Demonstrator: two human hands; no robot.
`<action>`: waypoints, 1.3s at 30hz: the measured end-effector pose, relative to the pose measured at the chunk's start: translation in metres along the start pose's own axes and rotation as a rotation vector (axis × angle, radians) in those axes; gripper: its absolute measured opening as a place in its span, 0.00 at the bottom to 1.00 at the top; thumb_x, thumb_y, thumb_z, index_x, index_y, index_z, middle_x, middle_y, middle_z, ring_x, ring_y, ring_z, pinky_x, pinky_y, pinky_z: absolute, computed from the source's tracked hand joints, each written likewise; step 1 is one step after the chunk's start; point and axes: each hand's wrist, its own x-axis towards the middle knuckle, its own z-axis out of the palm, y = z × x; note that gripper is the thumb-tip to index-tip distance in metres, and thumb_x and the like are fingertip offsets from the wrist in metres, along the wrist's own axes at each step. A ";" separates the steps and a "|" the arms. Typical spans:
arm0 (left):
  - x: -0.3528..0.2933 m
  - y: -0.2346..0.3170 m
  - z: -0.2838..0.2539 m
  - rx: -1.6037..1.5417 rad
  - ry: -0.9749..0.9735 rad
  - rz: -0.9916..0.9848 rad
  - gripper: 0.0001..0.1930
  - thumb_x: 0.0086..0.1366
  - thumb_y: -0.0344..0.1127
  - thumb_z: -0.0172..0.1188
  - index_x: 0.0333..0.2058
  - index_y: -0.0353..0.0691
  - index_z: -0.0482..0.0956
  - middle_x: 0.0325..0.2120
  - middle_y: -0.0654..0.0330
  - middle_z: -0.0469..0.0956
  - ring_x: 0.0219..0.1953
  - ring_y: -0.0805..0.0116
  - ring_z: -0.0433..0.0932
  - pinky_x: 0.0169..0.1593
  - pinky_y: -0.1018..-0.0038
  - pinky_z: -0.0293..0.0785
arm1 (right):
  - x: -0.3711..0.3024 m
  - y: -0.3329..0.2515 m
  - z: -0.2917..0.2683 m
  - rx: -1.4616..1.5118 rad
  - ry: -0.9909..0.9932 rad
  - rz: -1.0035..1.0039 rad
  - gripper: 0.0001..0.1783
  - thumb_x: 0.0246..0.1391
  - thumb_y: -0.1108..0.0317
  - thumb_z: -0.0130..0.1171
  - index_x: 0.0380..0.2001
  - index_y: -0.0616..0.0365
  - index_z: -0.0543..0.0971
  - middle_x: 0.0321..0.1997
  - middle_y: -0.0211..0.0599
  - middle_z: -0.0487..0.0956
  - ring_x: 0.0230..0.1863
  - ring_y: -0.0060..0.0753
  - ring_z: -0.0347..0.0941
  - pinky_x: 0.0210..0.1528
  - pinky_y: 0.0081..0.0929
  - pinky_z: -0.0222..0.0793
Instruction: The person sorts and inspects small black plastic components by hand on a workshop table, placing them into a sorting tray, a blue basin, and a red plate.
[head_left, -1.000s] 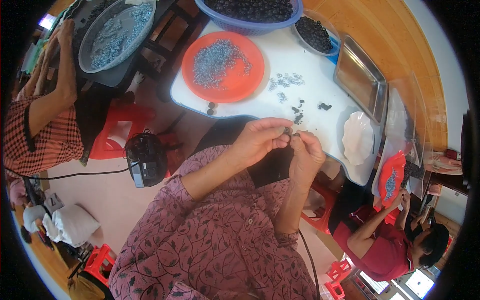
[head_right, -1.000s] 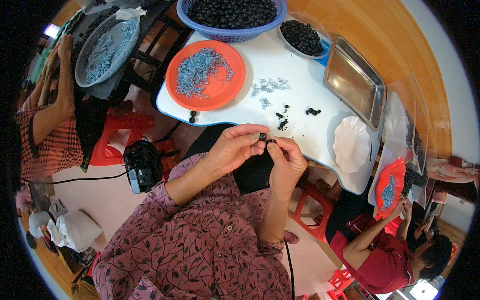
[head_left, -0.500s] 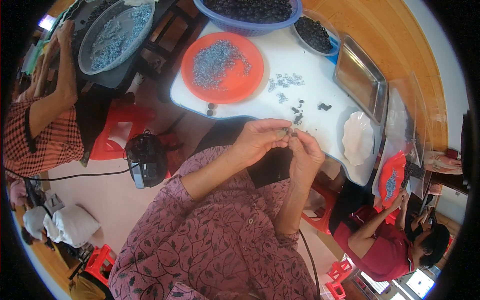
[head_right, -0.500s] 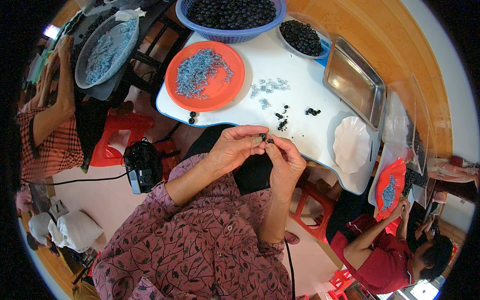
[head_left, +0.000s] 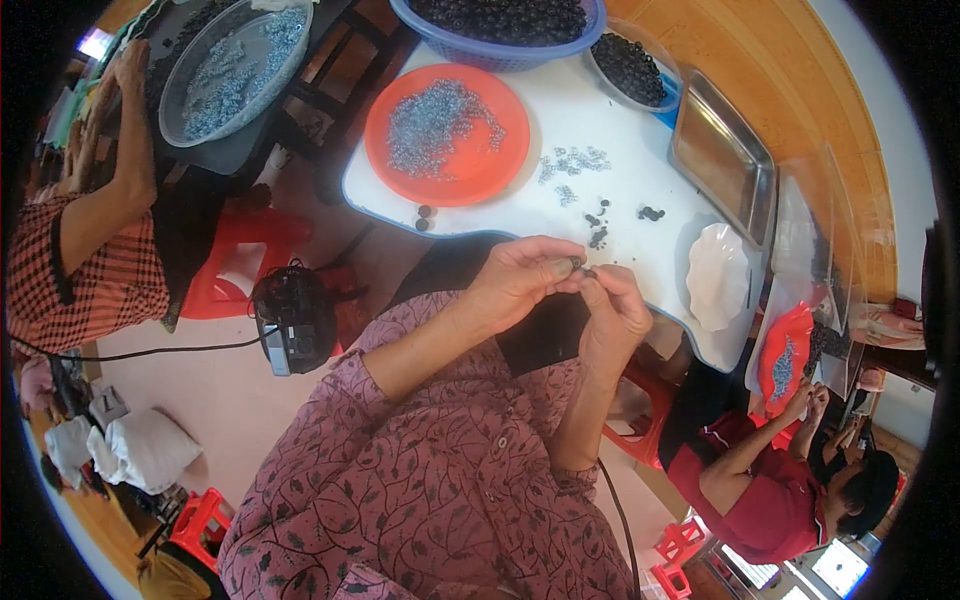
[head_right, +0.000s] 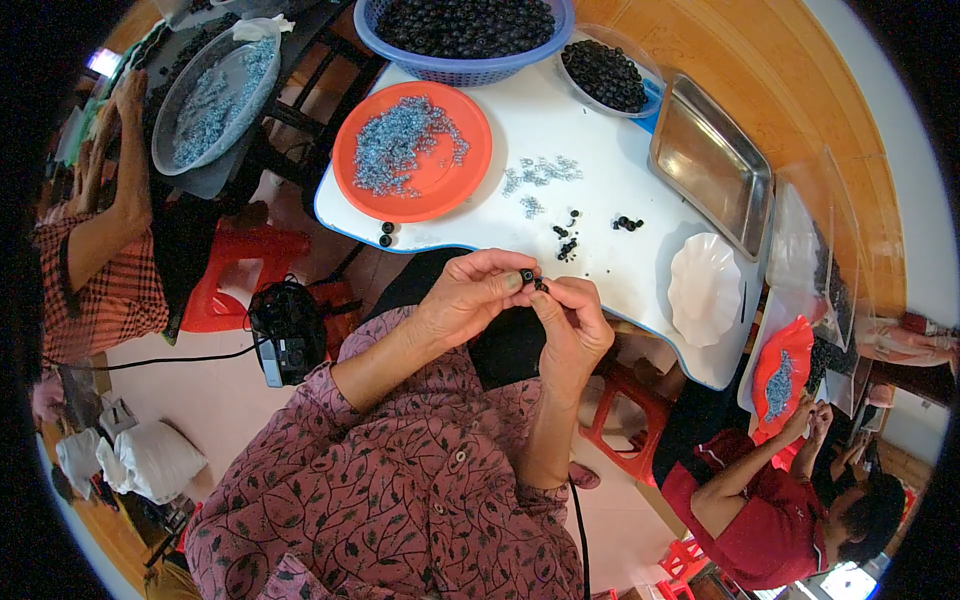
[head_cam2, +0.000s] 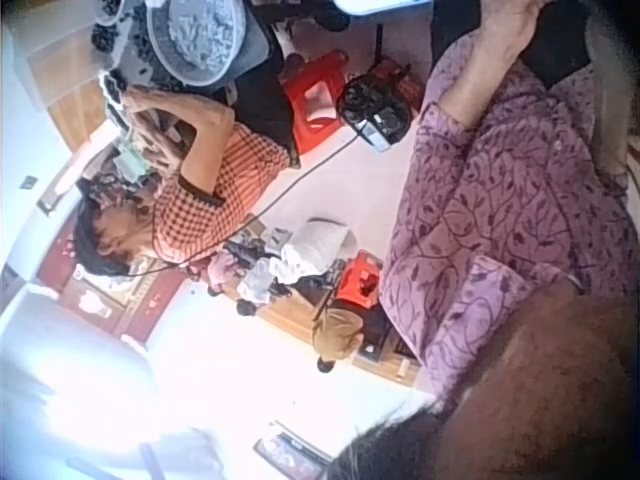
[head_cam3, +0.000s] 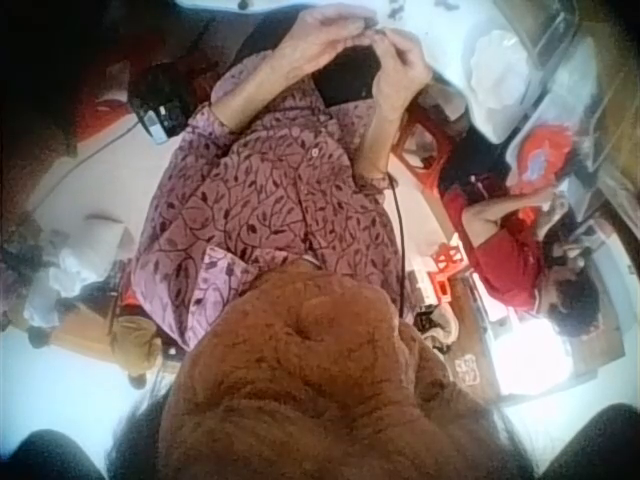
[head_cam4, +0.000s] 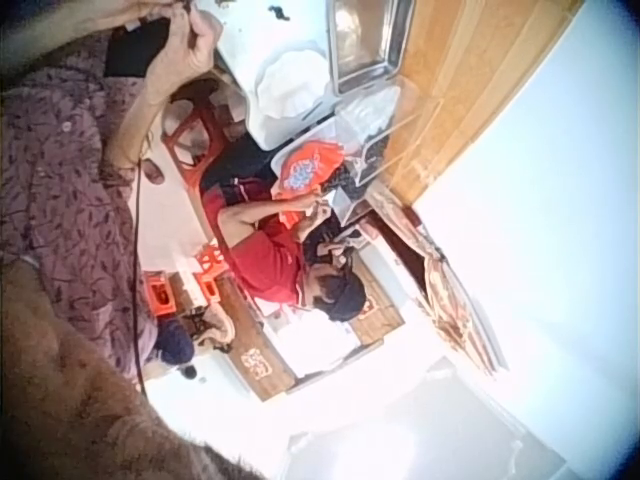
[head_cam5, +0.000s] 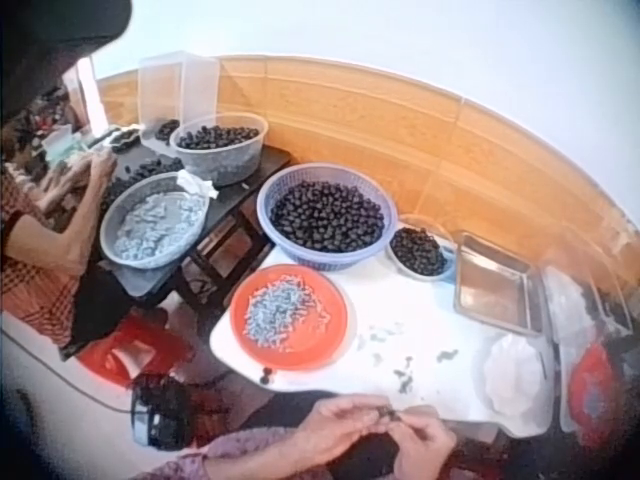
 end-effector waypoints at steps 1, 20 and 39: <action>0.000 0.000 0.000 0.006 -0.008 0.001 0.12 0.65 0.23 0.56 0.47 0.31 0.77 0.43 0.53 0.78 0.45 0.65 0.78 0.49 0.70 0.78 | 0.000 -0.002 0.001 -0.019 -0.001 0.001 0.08 0.47 0.83 0.66 0.33 0.65 0.81 0.36 0.34 0.77 0.37 0.21 0.71 0.41 0.16 0.66; -0.001 -0.002 0.002 0.118 -0.040 0.046 0.12 0.62 0.22 0.59 0.45 0.30 0.78 0.42 0.55 0.78 0.45 0.67 0.77 0.50 0.71 0.76 | -0.004 -0.003 0.008 -0.061 0.022 -0.036 0.09 0.46 0.81 0.67 0.33 0.63 0.82 0.37 0.34 0.76 0.37 0.20 0.71 0.40 0.15 0.68; -0.003 -0.001 0.002 0.075 -0.030 0.017 0.11 0.65 0.25 0.57 0.46 0.31 0.78 0.45 0.55 0.78 0.47 0.68 0.76 0.51 0.71 0.75 | -0.005 -0.003 0.006 -0.170 0.011 -0.057 0.09 0.46 0.83 0.67 0.33 0.64 0.81 0.38 0.34 0.76 0.37 0.19 0.72 0.40 0.15 0.68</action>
